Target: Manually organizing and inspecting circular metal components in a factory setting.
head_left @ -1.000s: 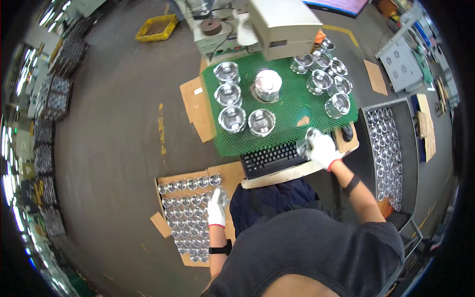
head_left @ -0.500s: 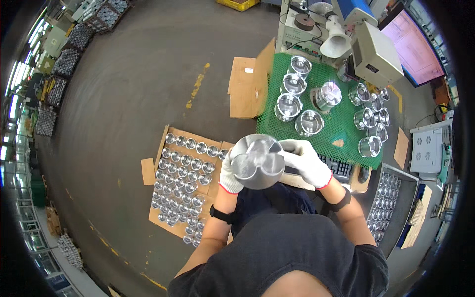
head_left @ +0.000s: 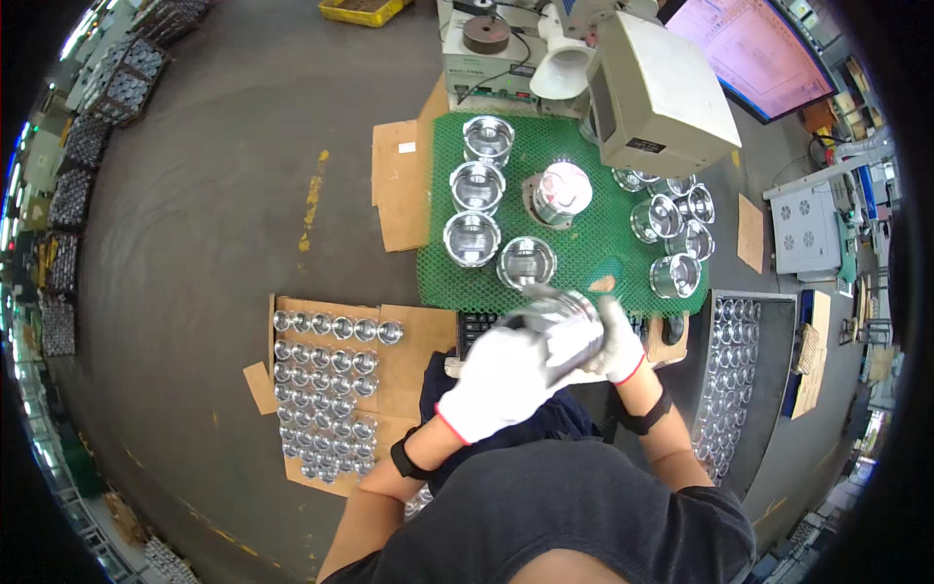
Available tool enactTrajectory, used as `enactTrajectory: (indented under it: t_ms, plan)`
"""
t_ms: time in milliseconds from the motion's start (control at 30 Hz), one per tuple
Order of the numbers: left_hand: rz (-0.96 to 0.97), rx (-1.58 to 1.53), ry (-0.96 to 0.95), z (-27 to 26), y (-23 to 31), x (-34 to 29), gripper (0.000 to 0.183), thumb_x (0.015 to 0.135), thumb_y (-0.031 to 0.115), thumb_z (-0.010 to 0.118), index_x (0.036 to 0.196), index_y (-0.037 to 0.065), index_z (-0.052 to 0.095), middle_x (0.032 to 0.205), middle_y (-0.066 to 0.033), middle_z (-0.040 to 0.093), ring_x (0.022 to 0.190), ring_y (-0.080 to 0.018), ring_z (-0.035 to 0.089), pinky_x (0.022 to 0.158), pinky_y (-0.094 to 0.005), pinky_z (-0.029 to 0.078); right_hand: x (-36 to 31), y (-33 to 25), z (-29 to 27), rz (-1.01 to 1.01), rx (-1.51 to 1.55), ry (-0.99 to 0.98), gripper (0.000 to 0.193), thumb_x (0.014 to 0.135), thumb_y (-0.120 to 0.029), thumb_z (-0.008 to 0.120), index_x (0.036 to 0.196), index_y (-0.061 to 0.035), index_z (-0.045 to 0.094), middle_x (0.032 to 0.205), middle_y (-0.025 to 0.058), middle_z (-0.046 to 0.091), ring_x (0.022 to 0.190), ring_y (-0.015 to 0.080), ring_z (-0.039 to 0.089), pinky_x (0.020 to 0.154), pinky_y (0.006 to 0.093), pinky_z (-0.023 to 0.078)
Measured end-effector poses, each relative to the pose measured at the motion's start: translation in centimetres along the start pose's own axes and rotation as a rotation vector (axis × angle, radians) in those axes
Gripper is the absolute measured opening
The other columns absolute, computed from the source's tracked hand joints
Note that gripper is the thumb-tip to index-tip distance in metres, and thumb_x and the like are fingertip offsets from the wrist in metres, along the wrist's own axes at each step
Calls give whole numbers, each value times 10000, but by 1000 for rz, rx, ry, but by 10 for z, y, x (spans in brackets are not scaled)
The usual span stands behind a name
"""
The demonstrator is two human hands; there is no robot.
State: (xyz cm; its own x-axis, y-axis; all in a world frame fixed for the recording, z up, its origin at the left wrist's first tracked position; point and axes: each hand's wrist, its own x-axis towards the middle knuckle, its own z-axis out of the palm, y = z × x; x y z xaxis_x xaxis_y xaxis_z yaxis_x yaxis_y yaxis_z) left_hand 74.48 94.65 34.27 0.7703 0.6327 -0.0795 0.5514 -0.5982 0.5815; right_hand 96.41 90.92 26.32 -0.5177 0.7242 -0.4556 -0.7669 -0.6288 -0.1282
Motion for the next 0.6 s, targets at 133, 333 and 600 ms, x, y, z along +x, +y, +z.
enactTrajectory:
  t_ms: [133, 333, 600]
  plan:
    - [131, -104, -179, 63, -30, 24, 478, 805, 428, 694, 1064, 28, 652, 1045, -149, 643, 951, -325, 635, 842, -424, 503, -12, 15, -69, -132, -34, 548, 553, 929, -382, 583, 1343, -19, 531, 1220, 178, 650, 1089, 309, 658, 883, 513, 569]
    - [-134, 237, 469, 14, -94, 134, 497, 693, 410, 786, 1060, 89, 691, 1231, -160, 573, 1095, -343, 556, 870, -464, 494, -93, 3, -114, -312, -15, 891, 519, 890, -446, 559, 1253, -75, 591, 1169, 133, 690, 978, 311, 701, 835, 505, 592]
    - [-114, 164, 160, 57, -127, 251, 587, 689, 382, 786, 1204, 152, 623, 1154, -193, 549, 1000, -361, 578, 780, -446, 515, -62, -46, -103, -331, -322, 818, 439, 872, -228, 642, 1272, -90, 523, 1102, 104, 664, 943, 246, 692, 780, 407, 601]
